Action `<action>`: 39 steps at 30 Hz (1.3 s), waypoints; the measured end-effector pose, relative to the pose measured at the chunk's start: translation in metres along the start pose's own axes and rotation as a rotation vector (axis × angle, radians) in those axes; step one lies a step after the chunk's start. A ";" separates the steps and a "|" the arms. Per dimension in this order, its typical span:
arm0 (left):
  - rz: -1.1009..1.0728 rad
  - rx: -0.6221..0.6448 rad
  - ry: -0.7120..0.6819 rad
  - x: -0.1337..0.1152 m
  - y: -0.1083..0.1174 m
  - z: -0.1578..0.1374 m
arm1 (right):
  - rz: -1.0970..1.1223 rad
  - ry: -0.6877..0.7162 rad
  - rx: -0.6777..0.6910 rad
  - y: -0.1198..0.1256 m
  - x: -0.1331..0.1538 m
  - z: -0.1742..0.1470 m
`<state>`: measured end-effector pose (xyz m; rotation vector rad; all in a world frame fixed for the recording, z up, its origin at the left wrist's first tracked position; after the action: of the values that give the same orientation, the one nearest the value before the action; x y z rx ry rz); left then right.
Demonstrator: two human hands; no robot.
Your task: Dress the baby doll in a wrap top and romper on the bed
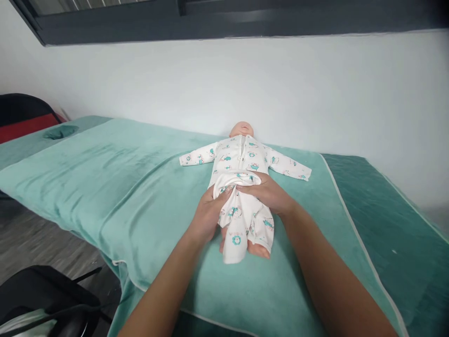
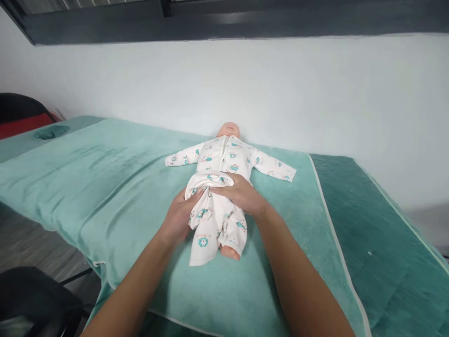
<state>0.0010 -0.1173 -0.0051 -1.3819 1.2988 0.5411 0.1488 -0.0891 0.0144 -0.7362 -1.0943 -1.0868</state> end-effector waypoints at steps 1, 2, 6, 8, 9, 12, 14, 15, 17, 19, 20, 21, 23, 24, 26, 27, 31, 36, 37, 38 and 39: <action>0.014 -0.026 0.010 0.001 -0.003 -0.008 | -0.022 -0.004 0.017 0.000 -0.001 0.000; 0.024 -0.054 0.031 0.002 -0.005 -0.018 | -0.056 -0.008 0.041 0.001 -0.001 0.000; 0.034 -0.176 0.136 0.011 -0.015 -0.054 | -0.235 -0.017 0.173 -0.003 0.003 0.000; 0.003 -0.212 0.115 0.013 -0.019 -0.070 | -0.311 -0.031 0.230 -0.006 0.007 -0.001; -0.014 -0.223 0.095 0.014 -0.022 -0.077 | -0.347 -0.038 0.254 -0.007 0.009 -0.002; -0.067 -0.227 0.087 0.017 -0.028 -0.094 | -0.450 -0.054 0.335 -0.011 0.014 -0.004; -0.119 -0.218 0.120 0.021 -0.033 -0.103 | -0.497 -0.064 0.382 -0.013 0.015 -0.005; -0.154 -0.221 0.136 0.024 -0.034 -0.107 | -0.510 -0.068 0.405 -0.014 0.015 -0.005; -0.225 -0.252 0.152 0.032 -0.036 -0.112 | -0.527 -0.071 0.444 -0.015 0.014 -0.005; -0.286 -0.313 0.146 0.042 -0.035 -0.115 | -0.546 -0.075 0.476 -0.017 0.012 -0.005; -0.308 -0.343 0.140 0.048 -0.034 -0.116 | -0.558 -0.078 0.488 -0.018 0.011 -0.005; -0.325 -0.371 0.134 0.055 -0.031 -0.116 | -0.571 -0.082 0.497 -0.018 0.010 -0.005; -0.342 -0.419 0.126 0.067 -0.022 -0.115 | -0.605 -0.080 0.520 -0.020 0.010 -0.006; -0.340 -0.434 0.125 0.072 -0.016 -0.114 | -0.628 -0.079 0.535 -0.021 0.010 -0.006; -0.315 -0.459 0.128 0.080 -0.003 -0.114 | -0.680 -0.072 0.566 -0.022 0.010 -0.007; -0.292 -0.466 0.135 0.083 0.004 -0.114 | -0.703 -0.073 0.584 -0.023 0.010 -0.007; -0.233 -0.465 0.194 0.086 0.022 -0.116 | -0.771 -0.084 0.645 -0.028 0.010 -0.009; -0.232 -0.397 0.250 0.074 0.018 -0.113 | -0.823 -0.095 0.622 -0.029 0.011 -0.009; -0.245 -0.374 0.256 0.070 0.016 -0.112 | -0.817 -0.093 0.615 -0.029 0.010 -0.009; -0.258 -0.356 0.255 0.067 0.013 -0.111 | -0.805 -0.090 0.609 -0.028 0.010 -0.010; -0.266 -0.343 0.245 0.064 0.011 -0.110 | -0.789 -0.085 0.605 -0.027 0.009 -0.010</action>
<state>-0.0275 -0.2387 -0.0337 -1.9231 1.2237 0.4340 0.1270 -0.1094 0.0185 0.1669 -1.7469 -1.2654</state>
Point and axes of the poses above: each hand's wrist, its own z-axis towards the middle knuckle, its own y-axis out of the back of the hand, x = y × z, the point moved 4 cm from there along z, towards the middle knuckle, and after that the axes turned 15 degrees about y, right-handed, at the moved point
